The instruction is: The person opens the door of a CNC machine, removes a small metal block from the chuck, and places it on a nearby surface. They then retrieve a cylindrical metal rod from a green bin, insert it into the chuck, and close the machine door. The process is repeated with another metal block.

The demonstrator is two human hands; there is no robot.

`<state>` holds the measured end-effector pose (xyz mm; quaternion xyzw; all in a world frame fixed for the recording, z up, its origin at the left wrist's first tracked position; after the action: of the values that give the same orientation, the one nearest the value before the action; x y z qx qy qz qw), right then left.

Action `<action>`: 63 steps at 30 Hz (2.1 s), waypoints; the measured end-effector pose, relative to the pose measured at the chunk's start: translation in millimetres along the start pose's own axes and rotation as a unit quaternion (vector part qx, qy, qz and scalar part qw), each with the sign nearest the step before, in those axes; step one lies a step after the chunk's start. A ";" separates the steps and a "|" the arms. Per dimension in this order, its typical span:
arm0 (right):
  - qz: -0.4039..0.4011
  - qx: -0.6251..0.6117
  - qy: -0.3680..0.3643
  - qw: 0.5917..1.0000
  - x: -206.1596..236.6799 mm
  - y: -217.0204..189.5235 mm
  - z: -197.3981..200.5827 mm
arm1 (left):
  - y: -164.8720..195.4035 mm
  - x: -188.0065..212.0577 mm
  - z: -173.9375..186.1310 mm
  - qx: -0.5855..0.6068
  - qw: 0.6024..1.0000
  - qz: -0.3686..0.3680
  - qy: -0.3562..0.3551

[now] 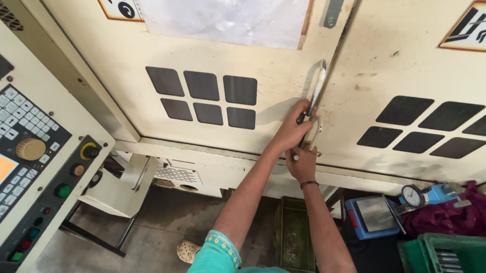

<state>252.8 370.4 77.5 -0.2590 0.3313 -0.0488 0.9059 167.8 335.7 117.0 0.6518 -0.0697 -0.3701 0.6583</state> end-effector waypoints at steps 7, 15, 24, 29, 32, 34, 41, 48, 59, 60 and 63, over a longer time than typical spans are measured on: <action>0.003 -0.008 0.042 0.999 -0.3 2.0 -4.8 | -3.1 -15.4 6.4 0.020 0.998 0.001 -0.054; -0.034 -0.006 0.043 0.998 -2.5 10.4 -7.8 | -6.3 -18.6 29.4 0.032 0.996 -0.010 -0.083; -0.034 -0.017 0.022 0.999 -0.2 23.7 -16.4 | -27.2 14.1 112.7 0.042 0.995 0.083 0.029; -0.046 -0.029 0.022 0.998 1.2 34.8 -29.0 | -37.8 33.3 171.5 0.049 0.991 0.057 0.110; -0.035 -0.011 0.044 0.998 -1.1 41.2 -35.5 | -39.4 42.0 207.5 0.032 0.983 0.064 0.171; -0.071 -0.049 0.041 0.995 -2.3 51.4 -41.1 | -38.2 48.6 229.6 0.017 0.978 0.060 0.199; -0.074 -0.081 0.119 0.987 18.4 51.2 -59.0 | -40.8 71.0 311.1 0.005 0.970 0.038 0.239; -0.197 -0.348 0.173 0.900 -61.3 -3.4 -161.7 | -56.0 84.3 379.6 -0.001 0.963 0.002 0.269; -0.446 -0.530 0.009 0.721 -287.2 -103.3 -351.1 | -73.7 103.0 449.4 0.007 0.950 0.008 0.311; -0.465 -0.520 -0.005 0.716 -295.7 -110.1 -358.3 | -76.8 104.9 453.8 0.025 0.950 0.010 0.312; -0.486 -0.526 -0.030 0.697 -317.9 -122.3 -377.8 | -87.0 108.8 466.9 0.055 0.948 0.006 0.313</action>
<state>-219.9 182.8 77.5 -0.8196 0.1036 -0.2923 0.4818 -56.7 -93.0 61.1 0.7697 0.1159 -0.1385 0.6123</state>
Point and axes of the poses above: each hand's wrist, its own x-axis away from the middle knuckle, its own z-axis out of the back of the hand, y = z × x, the point moved 5 cm from there along -x, towards the middle knuckle, and after that the axes turned 3 degrees about -x, right-handed, at the moved point
